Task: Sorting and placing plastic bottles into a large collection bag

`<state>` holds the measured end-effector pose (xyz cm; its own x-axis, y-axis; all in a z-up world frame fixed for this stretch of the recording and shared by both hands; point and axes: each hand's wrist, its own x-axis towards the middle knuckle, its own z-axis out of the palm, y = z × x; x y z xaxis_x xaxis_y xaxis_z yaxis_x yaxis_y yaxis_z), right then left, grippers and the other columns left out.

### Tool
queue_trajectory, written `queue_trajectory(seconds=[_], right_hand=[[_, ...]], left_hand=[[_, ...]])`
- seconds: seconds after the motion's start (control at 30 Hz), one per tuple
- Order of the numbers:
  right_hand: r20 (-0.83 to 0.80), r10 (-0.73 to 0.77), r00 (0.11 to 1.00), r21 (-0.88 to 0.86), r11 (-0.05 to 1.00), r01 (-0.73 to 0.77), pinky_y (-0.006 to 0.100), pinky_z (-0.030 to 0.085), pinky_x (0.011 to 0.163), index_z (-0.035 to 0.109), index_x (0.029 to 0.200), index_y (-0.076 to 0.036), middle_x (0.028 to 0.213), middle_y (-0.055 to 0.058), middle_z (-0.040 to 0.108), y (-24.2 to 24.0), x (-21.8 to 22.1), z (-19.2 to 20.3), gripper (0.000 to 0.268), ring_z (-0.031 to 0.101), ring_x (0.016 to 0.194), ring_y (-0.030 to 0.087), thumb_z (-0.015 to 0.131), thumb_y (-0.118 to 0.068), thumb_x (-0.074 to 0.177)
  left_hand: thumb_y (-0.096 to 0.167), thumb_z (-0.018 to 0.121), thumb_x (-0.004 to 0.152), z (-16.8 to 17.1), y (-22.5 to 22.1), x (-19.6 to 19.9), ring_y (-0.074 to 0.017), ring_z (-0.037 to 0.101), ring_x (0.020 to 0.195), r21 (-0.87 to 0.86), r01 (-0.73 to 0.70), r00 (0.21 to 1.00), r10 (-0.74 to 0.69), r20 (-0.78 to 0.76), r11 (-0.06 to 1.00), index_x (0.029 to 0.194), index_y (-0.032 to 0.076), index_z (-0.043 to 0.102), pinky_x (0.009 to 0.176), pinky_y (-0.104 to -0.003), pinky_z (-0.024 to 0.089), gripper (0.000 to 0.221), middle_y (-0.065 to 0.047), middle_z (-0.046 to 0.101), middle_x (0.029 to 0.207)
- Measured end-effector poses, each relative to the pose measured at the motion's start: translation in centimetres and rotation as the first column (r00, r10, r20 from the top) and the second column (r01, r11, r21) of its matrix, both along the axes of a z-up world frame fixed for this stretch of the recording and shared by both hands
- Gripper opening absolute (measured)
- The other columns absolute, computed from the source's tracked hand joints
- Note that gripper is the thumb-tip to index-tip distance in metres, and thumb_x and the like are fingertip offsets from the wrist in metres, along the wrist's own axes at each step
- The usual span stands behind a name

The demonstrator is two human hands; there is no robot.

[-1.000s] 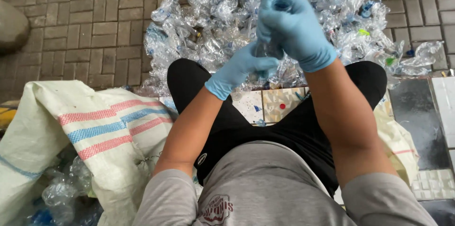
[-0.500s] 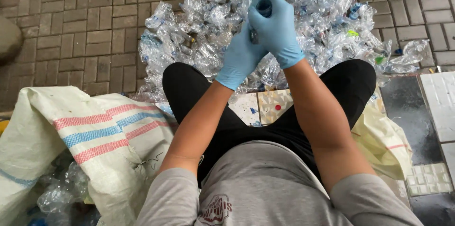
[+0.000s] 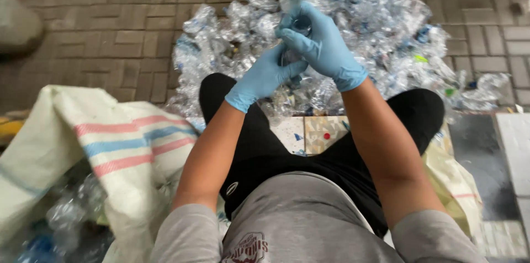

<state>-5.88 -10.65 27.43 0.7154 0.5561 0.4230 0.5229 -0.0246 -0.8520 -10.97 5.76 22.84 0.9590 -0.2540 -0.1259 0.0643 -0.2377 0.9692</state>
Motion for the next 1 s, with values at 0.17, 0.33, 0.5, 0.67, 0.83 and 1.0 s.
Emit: queue_trajectory(seconds=[0.17,0.33,0.5,0.67,0.83,1.0], right_hand=[[0.171,0.291,0.942,0.060,0.951,-0.304,0.036,0.052,0.098,0.051,0.137,0.003,0.117,0.014,0.061,4.4,-0.8,1.8,0.044,0.062,0.107,0.023,0.060,-0.029,0.107],[0.324,0.444,0.835,-0.014,0.885,-0.465,0.038,0.050,0.099,0.041,0.152,0.003,0.128,0.019,0.061,9.6,-3.2,3.5,0.056,0.061,0.108,0.026,0.064,-0.020,0.108],[0.309,0.690,0.655,-0.090,0.707,-0.702,0.041,0.048,0.101,0.040,0.155,0.007,0.129,0.020,0.060,12.1,-5.2,3.3,0.058,0.057,0.110,0.028,0.062,-0.014,0.105],[-0.048,0.836,0.546,-0.397,0.485,-0.779,0.033,0.054,0.089,0.057,0.143,0.000,0.124,0.014,0.071,12.3,-4.4,2.3,0.055,0.068,0.100,0.021,0.067,-0.012,0.090],[-0.072,0.822,0.565,-0.368,0.505,-0.781,0.034,0.051,0.097,0.058,0.140,0.005,0.125,0.018,0.069,12.5,-4.6,2.6,0.048,0.067,0.110,0.024,0.062,-0.002,0.093],[-0.123,0.802,0.584,-0.419,0.492,-0.763,0.033,0.051,0.098,0.057,0.142,0.004,0.126,0.018,0.069,13.4,-4.7,2.4,0.050,0.067,0.112,0.024,0.061,0.000,0.092]], left_hand=[[0.023,0.068,0.098,3.6,4.5,-7.0,-0.0163,0.065,0.083,0.019,-0.255,0.839,0.211,0.502,0.967,0.128,0.002,0.057,0.078,-0.032,0.052,0.039,-0.007,0.074,0.104],[0.028,0.070,0.098,5.9,9.0,-15.4,-0.0273,0.067,0.102,0.224,-0.668,0.666,0.436,0.605,0.710,0.133,0.003,0.048,0.090,-0.038,0.052,0.049,-0.016,0.067,0.122],[0.016,0.078,0.092,8.8,12.1,-26.1,-0.0297,0.070,0.099,0.338,-0.888,0.458,0.537,0.708,0.310,0.131,0.000,0.053,0.089,-0.039,0.054,0.049,-0.016,0.070,0.118],[0.007,0.076,0.090,7.8,15.4,-34.1,-0.0356,0.065,0.117,0.419,-0.907,0.312,0.608,0.730,-0.039,0.139,0.000,0.054,0.101,-0.043,0.049,0.054,-0.018,0.064,0.133],[0.007,0.079,0.087,4.6,19.4,-39.2,-0.0350,0.063,0.118,0.427,-0.878,0.224,0.602,0.766,-0.217,0.136,-0.002,0.057,0.102,-0.042,0.048,0.055,-0.018,0.064,0.132],[0.010,0.080,0.087,2.7,22.1,-42.3,-0.0354,0.063,0.115,0.450,-0.837,0.196,0.599,0.777,-0.311,0.139,-0.002,0.057,0.101,-0.042,0.049,0.058,-0.018,0.064,0.129]])
